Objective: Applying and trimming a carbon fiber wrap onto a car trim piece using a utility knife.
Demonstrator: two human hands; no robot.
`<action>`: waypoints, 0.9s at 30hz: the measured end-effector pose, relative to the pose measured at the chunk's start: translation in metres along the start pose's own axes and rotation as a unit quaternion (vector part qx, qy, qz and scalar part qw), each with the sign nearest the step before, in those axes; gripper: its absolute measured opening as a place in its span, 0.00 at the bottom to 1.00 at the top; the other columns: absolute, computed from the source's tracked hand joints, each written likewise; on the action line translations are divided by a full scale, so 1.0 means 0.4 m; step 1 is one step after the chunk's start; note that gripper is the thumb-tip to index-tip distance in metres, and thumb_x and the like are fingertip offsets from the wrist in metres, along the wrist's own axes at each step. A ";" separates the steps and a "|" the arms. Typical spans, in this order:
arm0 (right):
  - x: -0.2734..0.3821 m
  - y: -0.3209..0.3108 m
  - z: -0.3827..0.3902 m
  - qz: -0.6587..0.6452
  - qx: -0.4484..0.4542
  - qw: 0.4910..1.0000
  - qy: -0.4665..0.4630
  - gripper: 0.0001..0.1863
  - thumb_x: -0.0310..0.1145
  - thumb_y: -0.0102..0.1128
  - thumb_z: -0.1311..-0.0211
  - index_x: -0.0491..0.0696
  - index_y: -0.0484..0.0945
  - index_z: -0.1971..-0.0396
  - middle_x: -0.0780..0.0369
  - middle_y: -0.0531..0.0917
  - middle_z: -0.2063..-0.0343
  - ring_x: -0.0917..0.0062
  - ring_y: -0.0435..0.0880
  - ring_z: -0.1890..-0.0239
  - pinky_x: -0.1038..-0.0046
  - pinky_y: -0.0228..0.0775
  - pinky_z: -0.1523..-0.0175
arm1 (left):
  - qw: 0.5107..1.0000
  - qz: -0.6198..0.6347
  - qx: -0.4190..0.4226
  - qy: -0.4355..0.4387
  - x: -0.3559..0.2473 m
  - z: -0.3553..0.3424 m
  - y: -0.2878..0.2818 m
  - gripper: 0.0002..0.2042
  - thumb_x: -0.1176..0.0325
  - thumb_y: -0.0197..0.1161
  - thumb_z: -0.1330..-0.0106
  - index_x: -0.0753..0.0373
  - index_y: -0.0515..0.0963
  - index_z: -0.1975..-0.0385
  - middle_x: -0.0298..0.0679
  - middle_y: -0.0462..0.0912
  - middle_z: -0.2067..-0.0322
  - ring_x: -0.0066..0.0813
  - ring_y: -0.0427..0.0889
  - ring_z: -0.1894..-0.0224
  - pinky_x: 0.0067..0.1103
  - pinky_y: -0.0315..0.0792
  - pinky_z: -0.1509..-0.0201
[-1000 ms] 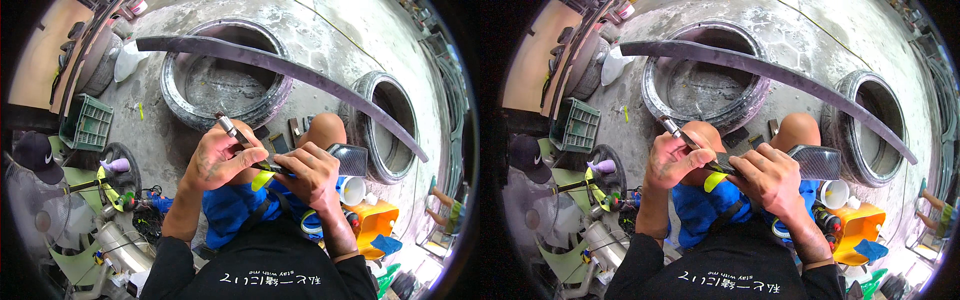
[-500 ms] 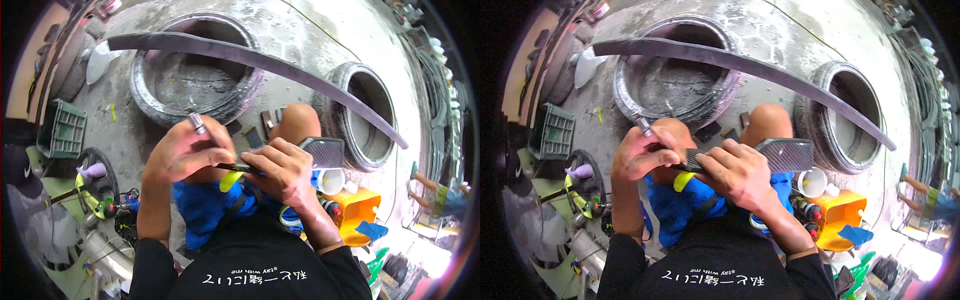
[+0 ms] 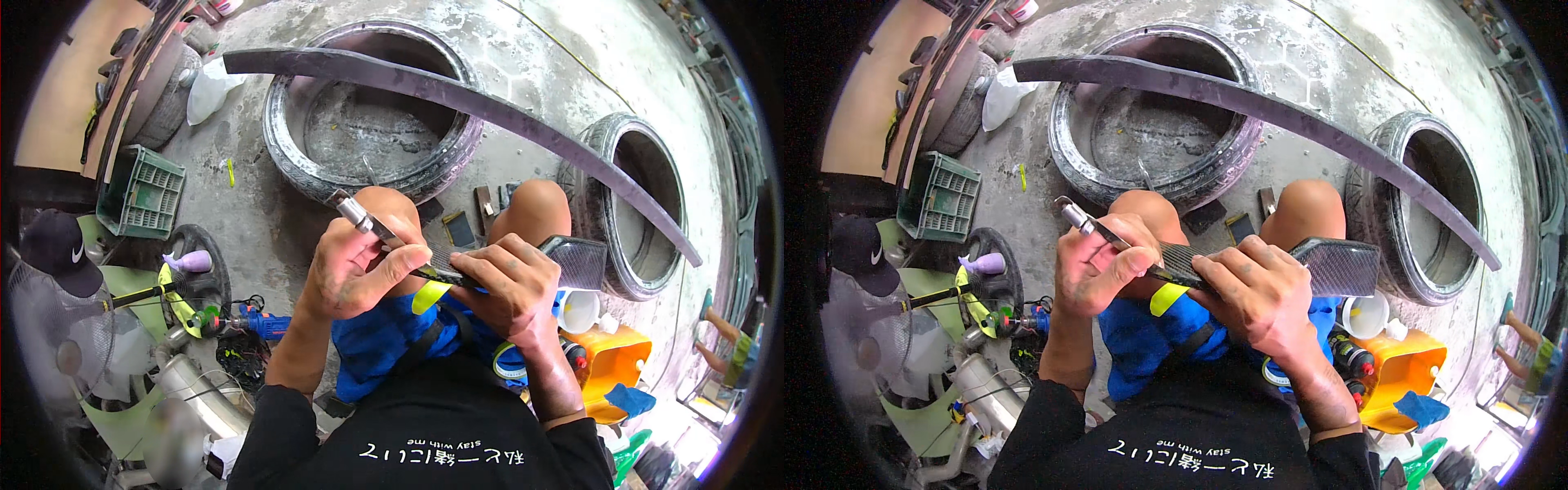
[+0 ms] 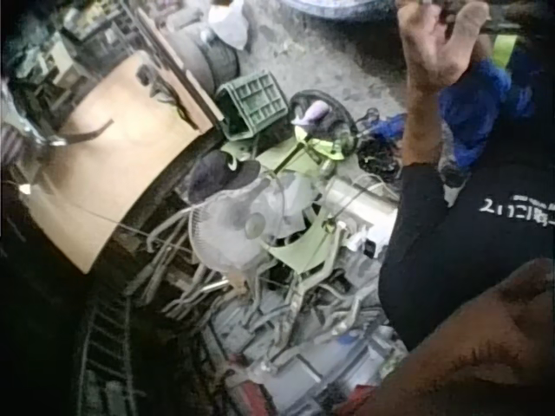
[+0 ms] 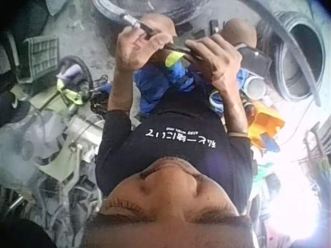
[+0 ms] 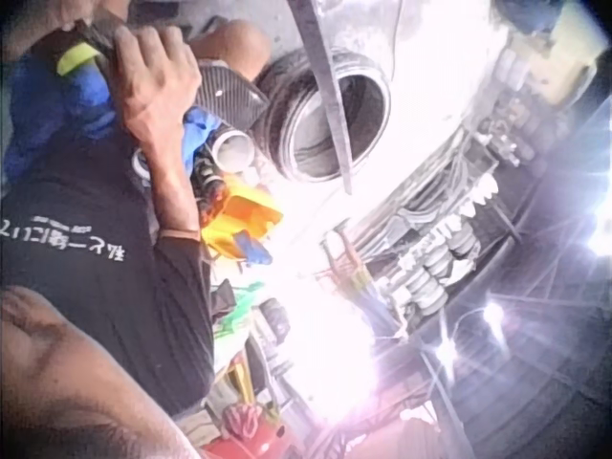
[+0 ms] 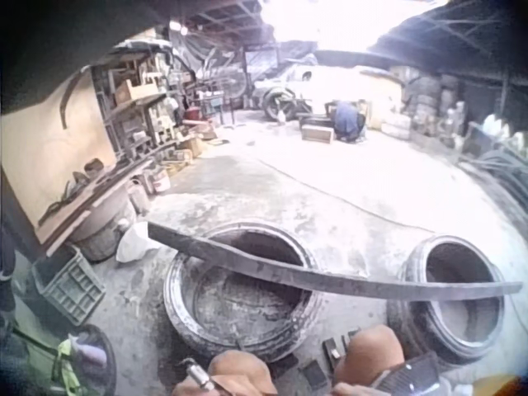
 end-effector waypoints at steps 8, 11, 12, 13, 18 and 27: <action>-0.006 0.004 -0.004 0.008 0.009 1.000 0.004 0.20 0.39 0.76 0.56 0.50 0.84 0.61 0.68 0.83 0.70 0.75 0.80 0.69 0.72 0.74 0.67 | 0.999 -0.027 0.022 0.016 -0.011 -0.009 0.008 0.04 0.79 0.63 0.33 0.74 0.77 0.66 0.45 0.82 0.70 0.31 0.80 0.66 0.25 0.73 0.58; -0.008 0.001 -0.004 0.007 0.010 1.000 0.004 0.19 0.40 0.76 0.55 0.50 0.84 0.61 0.68 0.83 0.70 0.75 0.80 0.69 0.72 0.75 0.67 | 0.999 -0.034 0.014 0.036 -0.011 -0.010 0.007 0.04 0.79 0.63 0.33 0.74 0.77 0.66 0.45 0.82 0.70 0.31 0.79 0.66 0.25 0.73 0.58; -0.008 0.001 -0.004 0.005 0.011 1.000 0.005 0.19 0.40 0.76 0.55 0.51 0.84 0.61 0.68 0.83 0.71 0.75 0.80 0.69 0.72 0.75 0.67 | 0.998 -0.039 0.015 0.036 -0.011 -0.009 0.007 0.03 0.80 0.63 0.33 0.74 0.77 0.66 0.45 0.82 0.70 0.31 0.79 0.66 0.25 0.73 0.59; -0.008 0.001 -0.003 0.005 0.011 1.000 0.006 0.19 0.40 0.76 0.55 0.51 0.84 0.61 0.68 0.83 0.71 0.75 0.80 0.69 0.72 0.75 0.67 | 0.998 -0.046 0.015 0.036 -0.010 -0.008 0.008 0.03 0.80 0.63 0.33 0.74 0.77 0.65 0.45 0.82 0.70 0.31 0.79 0.66 0.25 0.73 0.59; -0.010 0.001 -0.004 0.013 0.010 1.000 0.007 0.19 0.40 0.75 0.55 0.51 0.84 0.61 0.68 0.82 0.71 0.76 0.81 0.69 0.72 0.75 0.67 | 0.997 -0.068 0.022 0.024 -0.021 -0.013 0.017 0.03 0.80 0.63 0.33 0.74 0.77 0.65 0.45 0.82 0.70 0.29 0.79 0.66 0.23 0.73 0.59; -0.010 0.007 0.001 0.012 0.030 0.999 0.006 0.20 0.42 0.75 0.54 0.51 0.84 0.60 0.68 0.82 0.70 0.76 0.80 0.68 0.72 0.75 0.66 | 0.995 -0.059 0.080 -0.027 -0.026 -0.069 -0.001 0.05 0.73 0.70 0.35 0.68 0.83 0.68 0.40 0.83 0.68 0.26 0.81 0.67 0.22 0.74 0.63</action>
Point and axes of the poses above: each hand's wrist, its own z-axis away from the middle knuckle, its own y-axis out of the palm, x = y × z, the point moved 7 cm from there along -z, towards the middle knuckle
